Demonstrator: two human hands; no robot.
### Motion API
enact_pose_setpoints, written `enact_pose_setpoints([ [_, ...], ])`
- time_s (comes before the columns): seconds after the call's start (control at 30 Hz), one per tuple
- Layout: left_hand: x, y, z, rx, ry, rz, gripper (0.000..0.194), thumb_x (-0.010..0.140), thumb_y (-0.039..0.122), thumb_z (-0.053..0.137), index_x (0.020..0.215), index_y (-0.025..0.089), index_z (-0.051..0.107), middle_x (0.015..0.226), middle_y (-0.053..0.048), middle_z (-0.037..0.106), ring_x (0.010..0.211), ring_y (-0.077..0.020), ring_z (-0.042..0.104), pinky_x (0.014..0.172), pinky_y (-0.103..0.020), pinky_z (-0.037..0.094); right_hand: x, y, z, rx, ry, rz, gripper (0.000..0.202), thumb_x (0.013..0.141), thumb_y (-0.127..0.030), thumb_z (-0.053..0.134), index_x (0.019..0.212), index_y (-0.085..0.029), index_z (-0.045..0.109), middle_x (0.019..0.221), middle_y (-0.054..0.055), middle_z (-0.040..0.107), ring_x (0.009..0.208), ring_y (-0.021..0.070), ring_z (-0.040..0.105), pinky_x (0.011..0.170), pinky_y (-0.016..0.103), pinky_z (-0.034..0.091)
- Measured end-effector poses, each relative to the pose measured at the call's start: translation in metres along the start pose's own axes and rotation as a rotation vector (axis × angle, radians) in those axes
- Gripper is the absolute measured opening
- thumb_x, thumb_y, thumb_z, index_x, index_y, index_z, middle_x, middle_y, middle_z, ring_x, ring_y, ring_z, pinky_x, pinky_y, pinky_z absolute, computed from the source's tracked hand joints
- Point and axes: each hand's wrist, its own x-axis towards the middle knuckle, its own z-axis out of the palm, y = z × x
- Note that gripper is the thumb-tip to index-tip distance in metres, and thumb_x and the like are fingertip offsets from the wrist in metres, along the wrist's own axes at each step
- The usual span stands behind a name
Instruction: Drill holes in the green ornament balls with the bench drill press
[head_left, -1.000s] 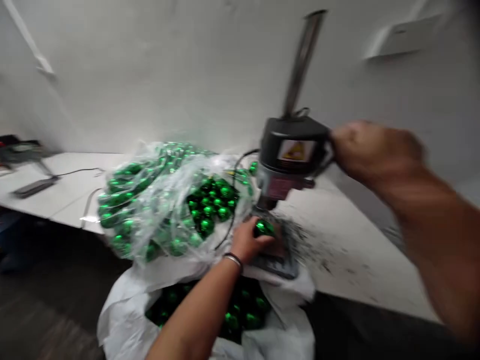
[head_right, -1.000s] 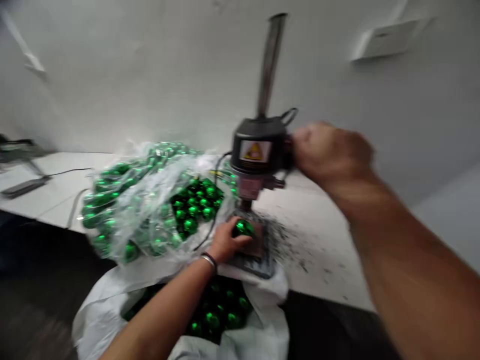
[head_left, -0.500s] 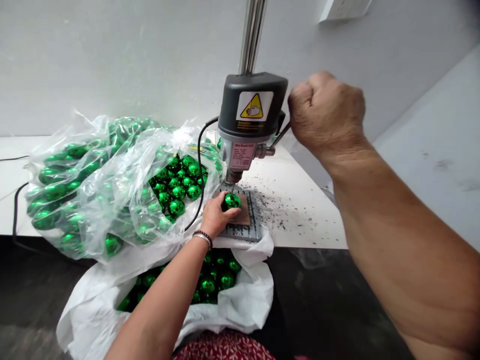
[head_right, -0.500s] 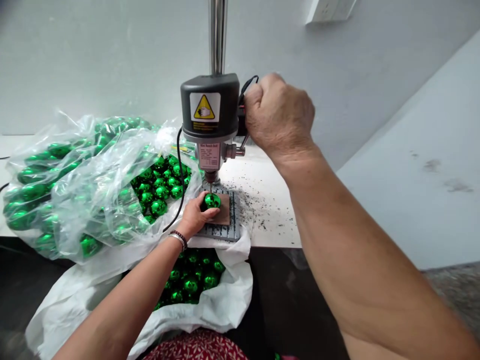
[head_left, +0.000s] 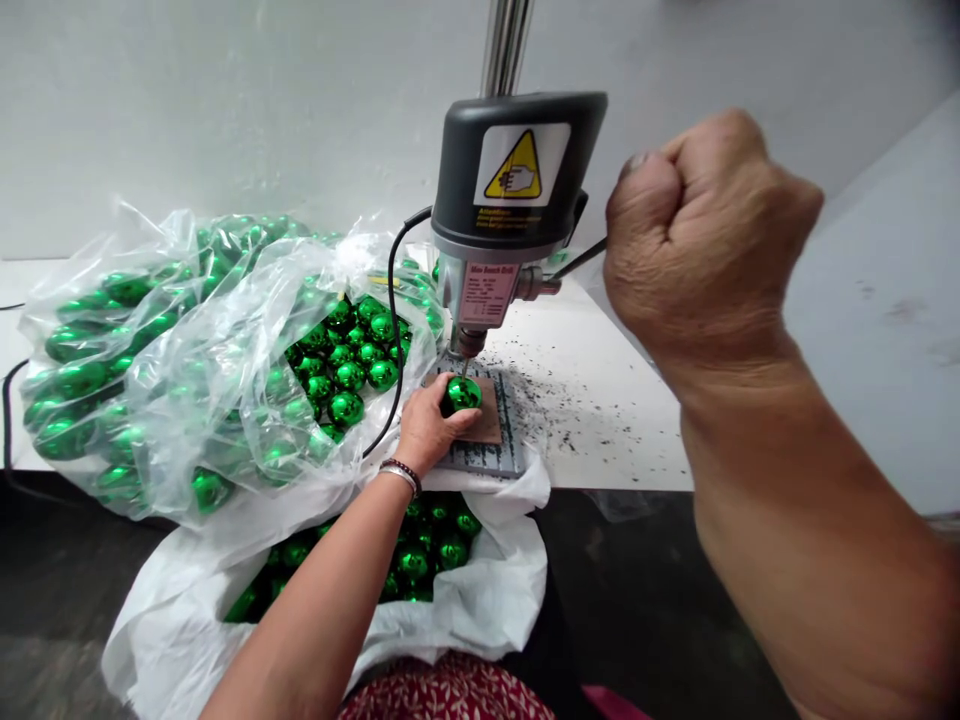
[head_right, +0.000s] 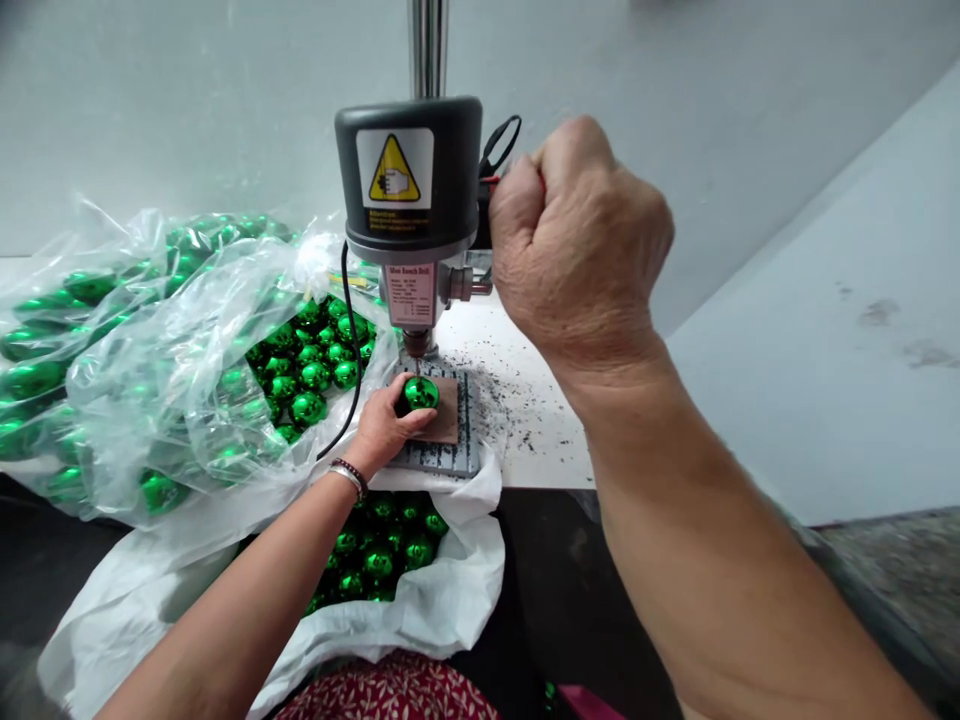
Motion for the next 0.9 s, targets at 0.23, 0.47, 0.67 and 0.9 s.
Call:
enact_pose_setpoints([
  [0.23,0.0,-0.002,0.001,0.016,0.009,-0.007,0.047,0.078,0.038,0.077,0.122,0.024,0.065,0.088,-0.002,0.07,0.087,-0.0224,0.063,0.082,-0.032,0.048,-0.021,0.015,0.008,0.002,0.094,-0.109,0.04,0.1,-0.044,0.028,0.096,-0.014,0.054,0.09,0.007,0.061,0.089,0.0169,0.064,0.081,0.034,0.048],
  [0.47,0.0,-0.001,0.001,0.017,0.007,-0.009,0.048,0.079,0.039,0.076,0.123,0.022,0.065,0.088,-0.003,0.07,0.087,-0.0221,0.062,0.082,-0.031,0.048,-0.041,0.017,0.01,0.065,0.138,-0.11,0.047,0.1,-0.047,0.022,0.096,-0.013,0.054,0.084,0.005,0.057,0.085,0.0156,0.066,0.081,0.035,0.048],
  [0.67,0.0,0.0,0.001,0.017,0.005,-0.011,0.05,0.079,0.037,0.076,0.125,0.021,0.064,0.09,-0.003,0.07,0.087,-0.0219,0.062,0.082,-0.031,0.048,-0.05,0.019,0.015,0.122,0.186,-0.13,0.044,0.1,-0.047,0.024,0.095,-0.014,0.053,0.086,0.004,0.06,0.082,0.0144,0.066,0.079,0.033,0.05],
  [0.9,-0.001,0.001,0.001,0.044,0.015,-0.015,0.049,0.08,0.038,0.076,0.125,0.022,0.064,0.09,-0.004,0.071,0.088,-0.0224,0.063,0.082,-0.031,0.047,-0.059,0.021,0.025,0.175,0.268,-0.147,0.05,0.101,-0.052,0.019,0.091,-0.016,0.051,0.084,0.004,0.06,0.082,0.0138,0.065,0.077,0.032,0.053],
])
